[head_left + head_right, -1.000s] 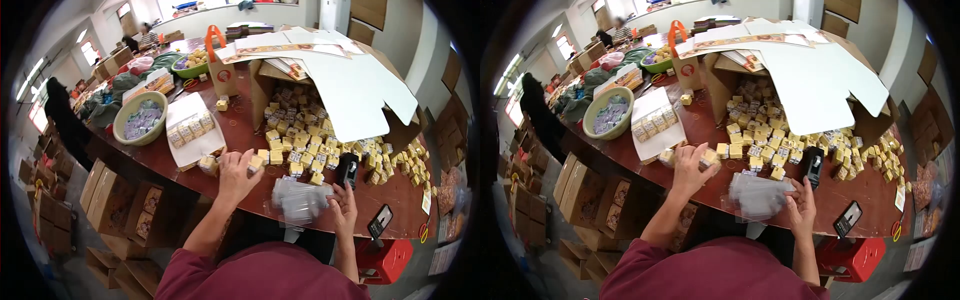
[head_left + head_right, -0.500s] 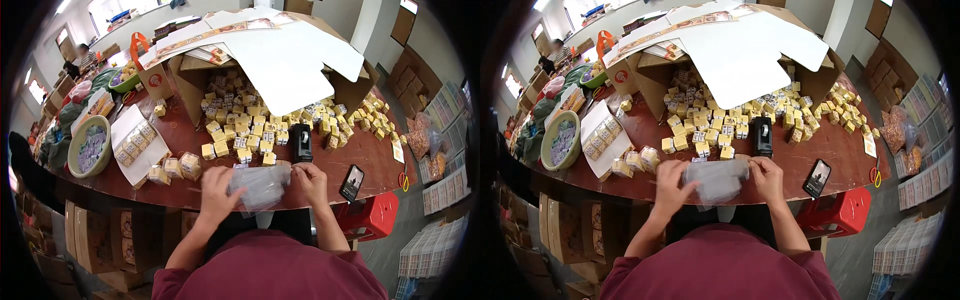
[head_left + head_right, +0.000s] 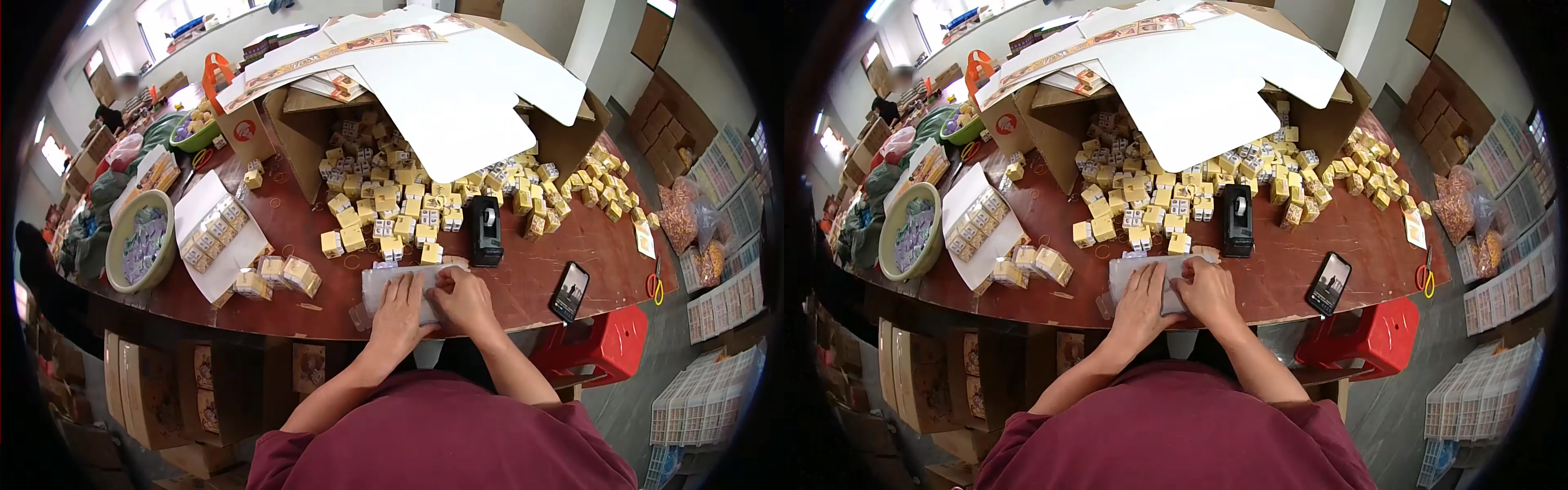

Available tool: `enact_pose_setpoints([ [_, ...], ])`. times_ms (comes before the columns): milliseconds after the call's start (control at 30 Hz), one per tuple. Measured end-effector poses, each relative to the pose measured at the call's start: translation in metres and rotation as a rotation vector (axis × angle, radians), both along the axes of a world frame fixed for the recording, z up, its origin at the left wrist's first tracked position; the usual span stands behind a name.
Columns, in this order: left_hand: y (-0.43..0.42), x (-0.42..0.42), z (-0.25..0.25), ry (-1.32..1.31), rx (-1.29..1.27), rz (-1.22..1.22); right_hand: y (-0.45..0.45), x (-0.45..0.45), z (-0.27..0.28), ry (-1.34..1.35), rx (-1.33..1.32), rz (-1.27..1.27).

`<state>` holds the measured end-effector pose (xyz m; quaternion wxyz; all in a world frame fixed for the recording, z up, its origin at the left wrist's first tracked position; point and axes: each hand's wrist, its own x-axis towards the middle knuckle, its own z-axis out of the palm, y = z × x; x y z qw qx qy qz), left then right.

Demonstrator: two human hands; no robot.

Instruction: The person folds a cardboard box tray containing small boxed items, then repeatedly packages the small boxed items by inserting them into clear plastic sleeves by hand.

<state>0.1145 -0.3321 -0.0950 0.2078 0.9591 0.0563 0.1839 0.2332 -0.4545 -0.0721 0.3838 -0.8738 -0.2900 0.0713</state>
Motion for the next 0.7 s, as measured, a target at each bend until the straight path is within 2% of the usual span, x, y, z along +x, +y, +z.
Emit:
enact_pose_setpoints([
  [67,0.001,0.0,-0.009,-0.047,-0.024,0.005,0.003,-0.007,-0.007,-0.097,-0.022,-0.014],
  [267,0.001,-0.001,-0.014,-0.066,-0.154,0.001,0.014,0.0,-0.002,0.123,-0.037,-0.064],
  [367,0.004,0.001,-0.017,-0.099,-0.185,-0.024,0.022,-0.003,-0.015,-0.022,-0.171,0.026],
  [433,0.001,-0.001,-0.004,-0.072,-0.257,0.012,0.019,0.0,-0.013,-0.058,-0.05,0.025],
  [500,0.0,-0.003,0.004,-0.094,-0.109,0.036,0.014,0.006,-0.022,-0.265,0.089,0.053],
  [567,-0.001,0.0,0.021,-0.105,0.004,0.045,0.008,0.002,-0.006,-0.115,0.187,0.065],
  [700,-0.005,0.004,0.057,-0.135,0.145,0.043,0.001,-0.003,0.018,-0.009,0.332,0.105],
])
